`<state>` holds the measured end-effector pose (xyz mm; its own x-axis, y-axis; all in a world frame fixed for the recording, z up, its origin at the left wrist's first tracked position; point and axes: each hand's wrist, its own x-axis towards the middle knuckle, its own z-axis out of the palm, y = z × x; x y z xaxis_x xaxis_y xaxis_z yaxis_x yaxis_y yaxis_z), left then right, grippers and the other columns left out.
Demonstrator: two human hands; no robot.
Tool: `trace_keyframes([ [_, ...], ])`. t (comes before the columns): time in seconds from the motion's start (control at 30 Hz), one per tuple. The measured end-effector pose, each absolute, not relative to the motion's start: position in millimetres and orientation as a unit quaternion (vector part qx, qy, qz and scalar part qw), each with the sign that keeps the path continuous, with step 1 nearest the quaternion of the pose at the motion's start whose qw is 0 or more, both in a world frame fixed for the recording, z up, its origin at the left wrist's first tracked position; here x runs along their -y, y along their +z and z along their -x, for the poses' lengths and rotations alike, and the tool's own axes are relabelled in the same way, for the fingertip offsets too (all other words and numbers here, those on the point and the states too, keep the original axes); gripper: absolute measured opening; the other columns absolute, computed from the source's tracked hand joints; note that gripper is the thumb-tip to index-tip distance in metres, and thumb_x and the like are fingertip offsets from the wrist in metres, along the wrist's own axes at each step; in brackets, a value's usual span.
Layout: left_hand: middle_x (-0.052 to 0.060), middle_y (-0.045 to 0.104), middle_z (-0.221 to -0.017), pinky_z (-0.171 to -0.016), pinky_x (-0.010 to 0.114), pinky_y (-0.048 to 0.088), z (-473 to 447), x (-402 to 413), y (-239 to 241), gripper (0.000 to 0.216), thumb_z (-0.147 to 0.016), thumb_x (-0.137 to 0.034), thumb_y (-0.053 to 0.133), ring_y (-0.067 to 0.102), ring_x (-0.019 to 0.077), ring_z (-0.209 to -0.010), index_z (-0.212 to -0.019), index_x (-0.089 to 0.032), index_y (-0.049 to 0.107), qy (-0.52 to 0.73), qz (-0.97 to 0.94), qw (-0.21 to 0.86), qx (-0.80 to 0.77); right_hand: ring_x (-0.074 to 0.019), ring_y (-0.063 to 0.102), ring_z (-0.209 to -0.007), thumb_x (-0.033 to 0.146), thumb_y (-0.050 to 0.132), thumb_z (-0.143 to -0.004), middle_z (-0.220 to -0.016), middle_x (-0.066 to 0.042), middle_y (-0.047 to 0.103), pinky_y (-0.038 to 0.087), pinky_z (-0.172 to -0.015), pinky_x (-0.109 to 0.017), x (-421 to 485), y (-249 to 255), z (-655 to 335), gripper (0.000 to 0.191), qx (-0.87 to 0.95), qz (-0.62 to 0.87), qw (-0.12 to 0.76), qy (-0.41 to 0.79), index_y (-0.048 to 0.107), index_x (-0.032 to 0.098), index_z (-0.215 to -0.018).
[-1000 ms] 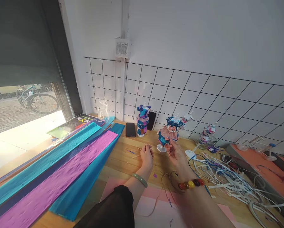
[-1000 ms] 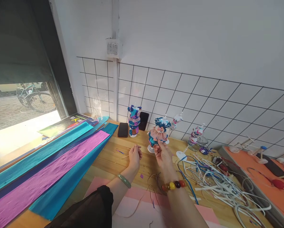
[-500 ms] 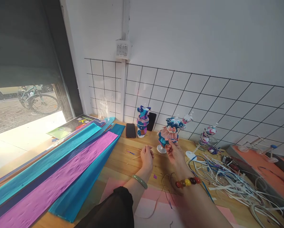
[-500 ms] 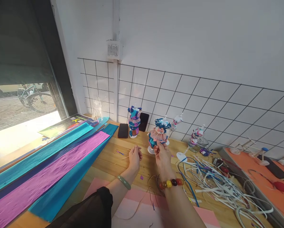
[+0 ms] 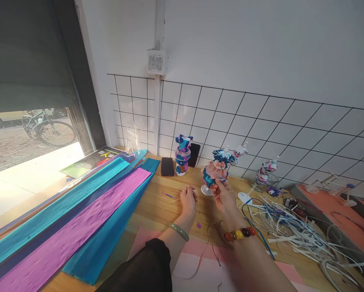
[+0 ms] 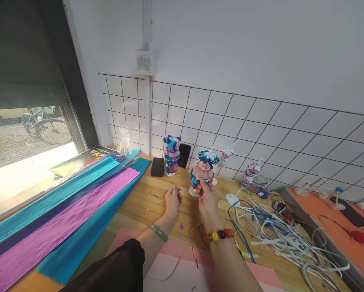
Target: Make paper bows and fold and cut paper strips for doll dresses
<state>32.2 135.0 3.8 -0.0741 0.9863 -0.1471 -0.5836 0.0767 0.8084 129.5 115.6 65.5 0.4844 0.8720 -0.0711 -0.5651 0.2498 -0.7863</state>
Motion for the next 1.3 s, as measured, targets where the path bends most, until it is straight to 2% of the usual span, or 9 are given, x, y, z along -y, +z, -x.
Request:
trace_keyframes([
  [0.27,-0.006,0.041,-0.045,-0.039,0.020,0.025,-32,-135,4,0.024,-0.078,-0.039,0.047,0.035,0.0060,-0.036,-0.071,-0.015,0.051,0.626,-0.269,0.624,-0.383,-0.0044,0.053,-0.046,0.022,0.081,-0.054,-0.057,0.007,0.059,0.045,-0.043,-0.014,-111,65,-129,0.030,0.203,0.401,0.771,0.452,0.060,0.018,-0.074],
  [0.57,-0.006,0.042,-0.045,-0.040,0.020,0.025,-32,-135,6,0.023,-0.078,-0.037,0.047,0.034,0.0061,-0.036,-0.072,-0.016,0.051,0.621,-0.269,0.626,-0.386,-0.0066,0.060,-0.054,0.018,0.080,-0.053,-0.063,0.004,0.065,0.052,-0.051,-0.015,-117,60,-126,0.030,0.158,0.401,0.800,0.418,0.057,0.018,-0.072],
  [0.73,-0.006,0.042,-0.045,-0.040,0.020,0.025,-31,-134,5,0.023,-0.078,-0.037,0.047,0.034,0.0058,-0.036,-0.073,-0.015,0.052,0.618,-0.269,0.630,-0.386,-0.0064,0.059,-0.050,0.020,0.081,-0.053,-0.059,0.005,0.063,0.051,-0.047,-0.015,-115,65,-120,0.030,0.150,0.406,0.809,0.398,0.055,0.018,-0.069],
  [0.97,-0.006,0.041,-0.045,-0.040,0.020,0.025,-32,-135,5,0.023,-0.078,-0.037,0.048,0.035,0.0058,-0.036,-0.072,-0.016,0.051,0.620,-0.269,0.630,-0.384,-0.0059,0.052,-0.044,0.021,0.083,-0.051,-0.053,0.008,0.058,0.048,-0.040,-0.017,-114,71,-117,0.032,0.157,0.407,0.819,0.374,0.053,0.025,-0.063],
  [1.1,-0.006,0.041,-0.046,-0.040,0.020,0.026,-32,-134,5,0.023,-0.078,-0.037,0.047,0.035,0.0057,-0.037,-0.072,-0.015,0.052,0.619,-0.269,0.630,-0.385,-0.0059,0.051,-0.044,0.022,0.083,-0.051,-0.056,0.008,0.060,0.046,-0.038,-0.018,-115,70,-116,0.029,0.158,0.412,0.817,0.373,0.060,0.026,-0.068],
  [1.3,-0.006,0.041,-0.046,-0.040,0.020,0.026,-32,-134,5,0.024,-0.078,-0.038,0.048,0.036,0.0063,-0.038,-0.072,-0.016,0.052,0.619,-0.271,0.628,-0.385,-0.0041,0.050,-0.044,0.024,0.082,-0.050,-0.060,0.007,0.062,0.044,-0.042,-0.018,-115,69,-113,0.033,0.163,0.416,0.818,0.363,0.064,0.020,-0.078],
])
